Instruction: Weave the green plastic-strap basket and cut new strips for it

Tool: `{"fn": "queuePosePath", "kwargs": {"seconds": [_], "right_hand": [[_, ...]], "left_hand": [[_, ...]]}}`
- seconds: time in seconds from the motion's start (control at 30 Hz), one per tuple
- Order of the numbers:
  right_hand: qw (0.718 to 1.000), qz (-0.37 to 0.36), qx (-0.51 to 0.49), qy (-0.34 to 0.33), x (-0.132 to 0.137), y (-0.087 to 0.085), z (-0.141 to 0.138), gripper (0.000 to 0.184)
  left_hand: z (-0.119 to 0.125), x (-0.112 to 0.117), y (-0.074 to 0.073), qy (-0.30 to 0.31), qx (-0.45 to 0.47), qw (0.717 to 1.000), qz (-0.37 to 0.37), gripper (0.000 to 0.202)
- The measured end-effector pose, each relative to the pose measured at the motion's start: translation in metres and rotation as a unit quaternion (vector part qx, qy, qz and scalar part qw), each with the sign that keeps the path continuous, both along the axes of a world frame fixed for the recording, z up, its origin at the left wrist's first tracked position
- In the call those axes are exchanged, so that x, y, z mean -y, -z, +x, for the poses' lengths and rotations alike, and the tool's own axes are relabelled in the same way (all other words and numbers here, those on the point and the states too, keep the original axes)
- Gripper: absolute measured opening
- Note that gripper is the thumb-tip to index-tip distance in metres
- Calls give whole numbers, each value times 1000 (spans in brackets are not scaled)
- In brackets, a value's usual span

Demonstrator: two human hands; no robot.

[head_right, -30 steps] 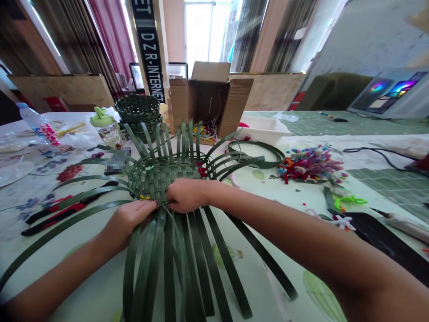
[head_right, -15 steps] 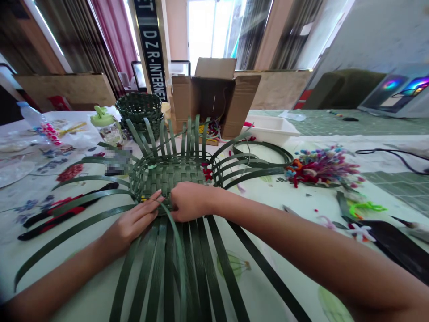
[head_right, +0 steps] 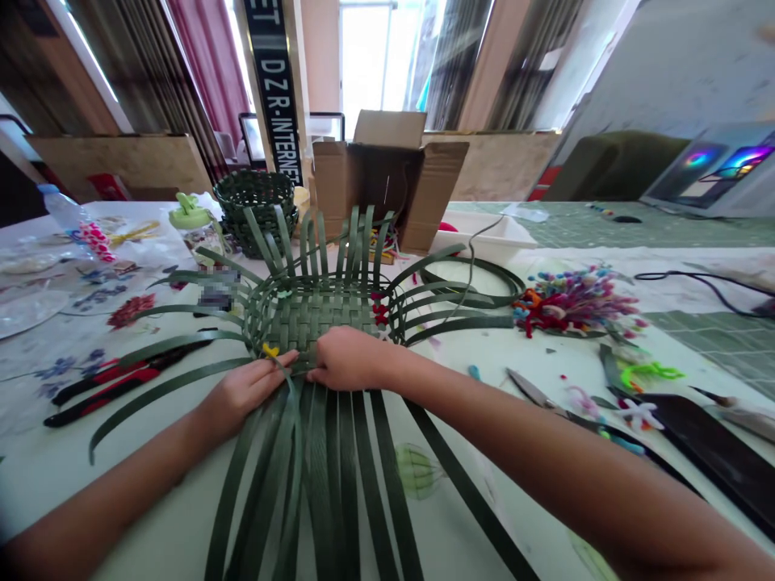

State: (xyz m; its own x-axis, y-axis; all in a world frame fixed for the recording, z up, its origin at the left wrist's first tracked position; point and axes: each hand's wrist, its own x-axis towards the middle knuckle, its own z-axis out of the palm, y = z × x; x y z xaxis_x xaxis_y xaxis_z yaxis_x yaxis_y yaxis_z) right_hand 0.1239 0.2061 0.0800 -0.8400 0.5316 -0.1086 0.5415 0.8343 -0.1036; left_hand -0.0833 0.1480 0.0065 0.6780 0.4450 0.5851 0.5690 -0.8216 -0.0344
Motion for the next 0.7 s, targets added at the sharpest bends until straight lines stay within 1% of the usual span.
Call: {"fn": "queuePosePath", "kwargs": {"seconds": [0.1, 0.2, 0.27, 0.33, 0.43, 0.5, 0.57, 0.63, 0.7], "right_hand": [[1000, -5, -30, -4, 0, 3, 4, 37], [999, -16, -47, 1, -4, 5, 6, 37], [998, -32, -61, 10, -9, 8, 6, 38], [996, -54, -72, 23, -14, 9, 8, 40], [993, -88, -69, 37, -16, 5, 11, 43], [992, -88, -90, 30, -7, -4, 14, 35], [988, -58, -141, 30, 9, -16, 16, 26], [982, -31, -179, 42, 29, -26, 18, 25], [980, -41, -192, 40, 45, -32, 20, 26]], "left_hand": [[-3, -1, -2, 24, 25, 998, -44, 29], [-1, 1, -6, 29, 71, 991, -105, 24], [2, 1, -12, 11, 111, 982, -154, 21], [5, 1, -21, -17, 142, 966, -214, 19], [9, -2, -32, -64, 164, 942, -285, 16], [11, -4, -38, -92, 170, 933, -303, 18], [13, -5, -43, -106, 174, 928, -313, 20], [16, -5, -47, -111, 175, 924, -321, 20], [18, -7, -51, -115, 179, 922, -324, 19]]}}
